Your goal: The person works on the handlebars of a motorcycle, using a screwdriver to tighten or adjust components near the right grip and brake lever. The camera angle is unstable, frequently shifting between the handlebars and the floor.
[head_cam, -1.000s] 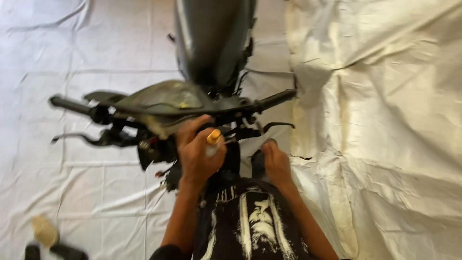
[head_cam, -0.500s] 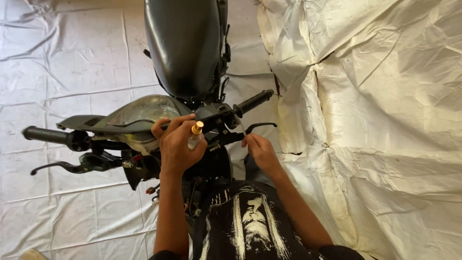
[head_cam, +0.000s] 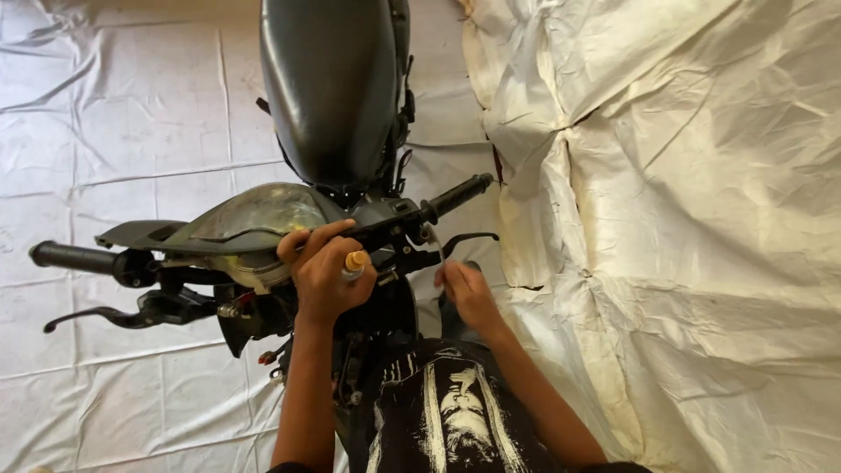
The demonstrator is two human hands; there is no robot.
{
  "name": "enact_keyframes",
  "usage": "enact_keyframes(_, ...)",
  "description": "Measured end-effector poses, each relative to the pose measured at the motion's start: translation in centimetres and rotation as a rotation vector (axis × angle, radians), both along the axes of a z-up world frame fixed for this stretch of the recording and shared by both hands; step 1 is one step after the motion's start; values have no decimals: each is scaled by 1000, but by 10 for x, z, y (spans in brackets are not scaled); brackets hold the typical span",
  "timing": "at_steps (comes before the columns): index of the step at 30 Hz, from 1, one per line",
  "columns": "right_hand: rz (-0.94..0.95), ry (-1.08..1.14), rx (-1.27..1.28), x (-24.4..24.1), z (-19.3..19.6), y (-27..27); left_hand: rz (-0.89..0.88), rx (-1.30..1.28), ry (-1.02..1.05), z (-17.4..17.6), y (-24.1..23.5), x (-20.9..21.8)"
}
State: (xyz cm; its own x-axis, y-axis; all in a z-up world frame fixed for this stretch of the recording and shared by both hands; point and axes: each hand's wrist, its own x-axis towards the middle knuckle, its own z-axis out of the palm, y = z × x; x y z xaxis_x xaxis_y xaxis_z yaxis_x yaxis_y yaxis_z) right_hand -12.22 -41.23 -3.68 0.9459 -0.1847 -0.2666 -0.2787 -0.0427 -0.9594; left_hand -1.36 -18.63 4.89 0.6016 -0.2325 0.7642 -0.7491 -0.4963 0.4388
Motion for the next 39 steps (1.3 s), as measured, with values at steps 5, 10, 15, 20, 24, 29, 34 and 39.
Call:
enact_keyframes(5, -31, 11, -27, -7, 21, 11, -77, 59, 18, 24, 13, -2)
enact_keyframes(10, -44, 28, -140, -2, 32, 16, -106, 48, -12, 12, 37, 8)
enact_keyframes(15, -55, 49, -124, -8, 29, 19, -45, 64, 10, 30, 35, 12)
enact_keyframes(20, -47, 30, -130, 6, 54, 25, 20, 82, -39, 19, 27, 10)
enact_keyframes(24, 24, 35, -206, -6, 35, 12, 120, 166, 71, 41, 19, -2)
enact_keyframes(29, 23, 11, -196, -7, 56, 23, 151, 214, 87, 30, 23, -3)
enact_keyframes(34, -8, 17, -186, 4, 39, 18, 165, 208, 57, 32, 18, 0)
enact_keyframes(39, -6, 28, -93, -8, 54, 23, 192, 283, 57, 29, 21, 0)
